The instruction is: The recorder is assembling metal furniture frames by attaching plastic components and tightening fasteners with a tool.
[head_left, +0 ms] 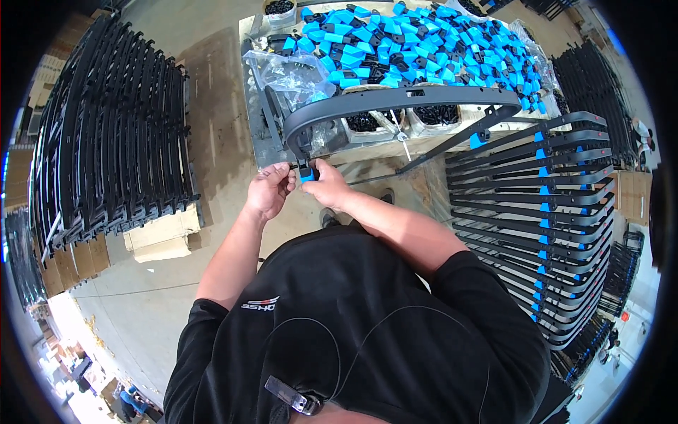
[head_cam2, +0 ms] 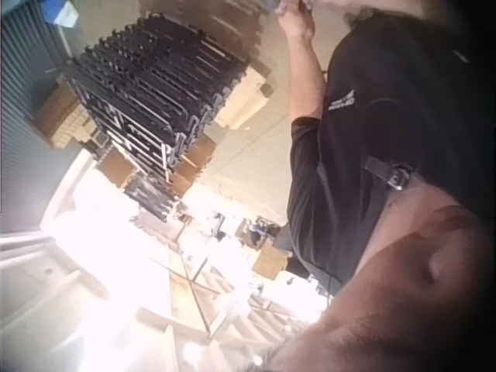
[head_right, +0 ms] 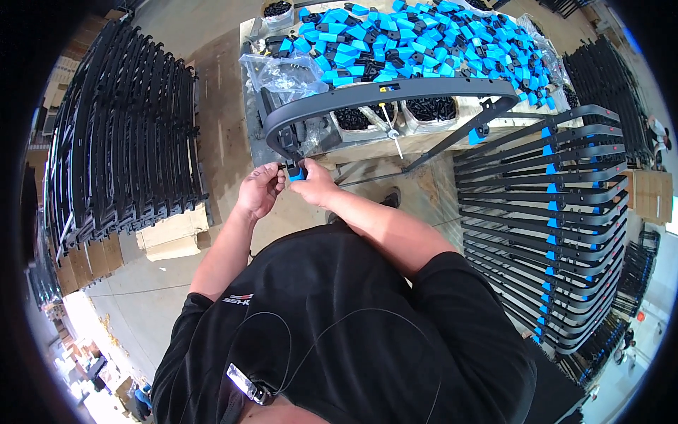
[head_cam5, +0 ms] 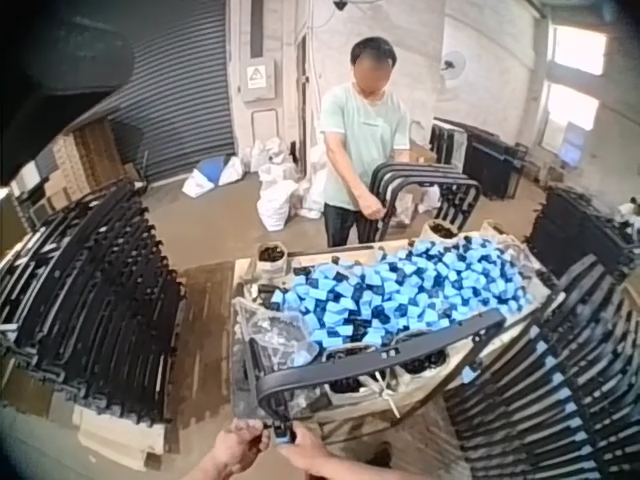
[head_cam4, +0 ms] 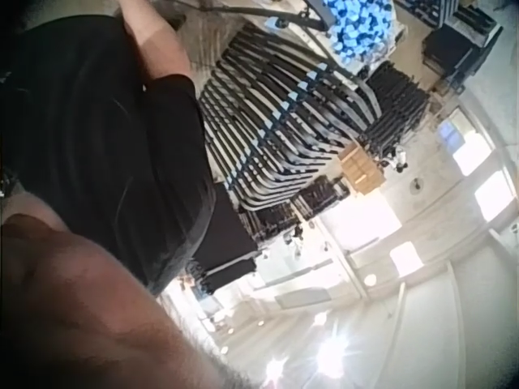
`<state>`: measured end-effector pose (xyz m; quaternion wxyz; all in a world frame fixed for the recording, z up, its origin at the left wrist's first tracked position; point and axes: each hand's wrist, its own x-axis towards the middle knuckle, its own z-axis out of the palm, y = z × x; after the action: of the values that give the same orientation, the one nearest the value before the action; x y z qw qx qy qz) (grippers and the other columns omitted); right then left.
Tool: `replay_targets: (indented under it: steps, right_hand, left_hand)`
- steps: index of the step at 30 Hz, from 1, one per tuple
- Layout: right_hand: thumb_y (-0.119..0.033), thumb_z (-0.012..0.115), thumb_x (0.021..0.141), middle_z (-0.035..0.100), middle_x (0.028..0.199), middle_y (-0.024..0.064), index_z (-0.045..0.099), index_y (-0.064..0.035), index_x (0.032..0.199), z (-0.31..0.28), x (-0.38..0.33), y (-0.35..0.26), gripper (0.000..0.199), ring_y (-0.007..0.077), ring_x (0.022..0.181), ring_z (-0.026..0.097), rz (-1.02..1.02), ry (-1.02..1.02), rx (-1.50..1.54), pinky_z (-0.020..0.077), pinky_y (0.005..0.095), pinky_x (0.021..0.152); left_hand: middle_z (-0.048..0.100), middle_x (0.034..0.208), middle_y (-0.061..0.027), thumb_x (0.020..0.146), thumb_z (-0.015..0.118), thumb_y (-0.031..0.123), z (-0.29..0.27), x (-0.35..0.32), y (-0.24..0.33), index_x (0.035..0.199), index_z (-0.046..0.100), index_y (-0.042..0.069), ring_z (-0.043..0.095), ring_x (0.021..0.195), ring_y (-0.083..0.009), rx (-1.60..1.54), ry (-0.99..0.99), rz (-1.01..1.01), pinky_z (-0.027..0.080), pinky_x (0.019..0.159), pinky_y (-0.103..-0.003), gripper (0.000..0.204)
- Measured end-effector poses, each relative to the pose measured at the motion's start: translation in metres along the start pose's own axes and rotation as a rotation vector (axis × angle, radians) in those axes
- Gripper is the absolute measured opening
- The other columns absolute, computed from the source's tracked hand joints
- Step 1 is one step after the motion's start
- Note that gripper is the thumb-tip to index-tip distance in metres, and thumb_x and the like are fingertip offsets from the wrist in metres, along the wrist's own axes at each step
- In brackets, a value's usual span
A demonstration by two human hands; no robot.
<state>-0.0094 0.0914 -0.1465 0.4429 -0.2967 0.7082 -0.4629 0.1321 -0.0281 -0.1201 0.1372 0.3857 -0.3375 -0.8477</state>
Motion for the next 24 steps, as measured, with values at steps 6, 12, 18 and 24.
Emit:
replay_targets:
  steps: [6,12,18,24]
  right_hand:
    - [-0.019,0.076,0.078,0.063,0.094,0.005,0.061,-0.0012,0.108,-0.005,0.001,0.006,0.038,0.0122,0.084,0.058,0.178,-0.199,0.339,0.0486,0.0291,0.073]
    - [-0.022,0.076,0.08,0.062,0.09,0.0025,0.061,-0.0053,0.103,-0.004,-0.002,0.001,0.032,0.0102,0.08,0.056,0.23,-0.213,0.412,0.0451,0.0278,0.068]
    - [-0.019,0.071,0.084,0.063,0.094,0.0028,0.06,-0.0066,0.108,-0.008,-0.002,0.004,0.029,0.0121,0.085,0.058,0.229,-0.208,0.426,0.0456,0.03,0.072]
    - [-0.017,0.069,0.084,0.063,0.094,0.0029,0.06,-0.0047,0.108,-0.004,-0.003,0.001,0.028,0.0111,0.083,0.057,0.138,-0.136,0.416,0.0449,0.0287,0.07]
  left_hand:
    - [0.066,0.085,-0.0025,0.104,0.059,0.019,-0.005,0.005,-0.009,0.106,0.064,0.006,0.06,0.074,-0.0119,-0.213,-0.075,-0.104,0.05,0.069,-0.025,0.014]
    - [0.066,0.084,-0.0031,0.102,0.062,0.018,-0.002,0.012,-0.007,0.099,0.065,0.007,0.059,0.07,-0.0118,-0.031,-0.013,-0.008,0.049,0.065,-0.024,0.012]
    - [0.071,0.097,-0.009,0.101,0.064,0.017,0.048,-0.022,-0.011,0.115,0.069,-0.003,0.064,0.08,-0.0117,0.629,0.403,0.103,0.052,0.074,-0.027,0.025]
    - [0.07,0.121,-0.0157,0.098,0.059,0.011,0.03,-0.025,-0.033,0.142,0.055,-0.002,0.065,0.1,-0.0193,0.802,0.235,0.295,0.052,0.091,-0.032,0.046]
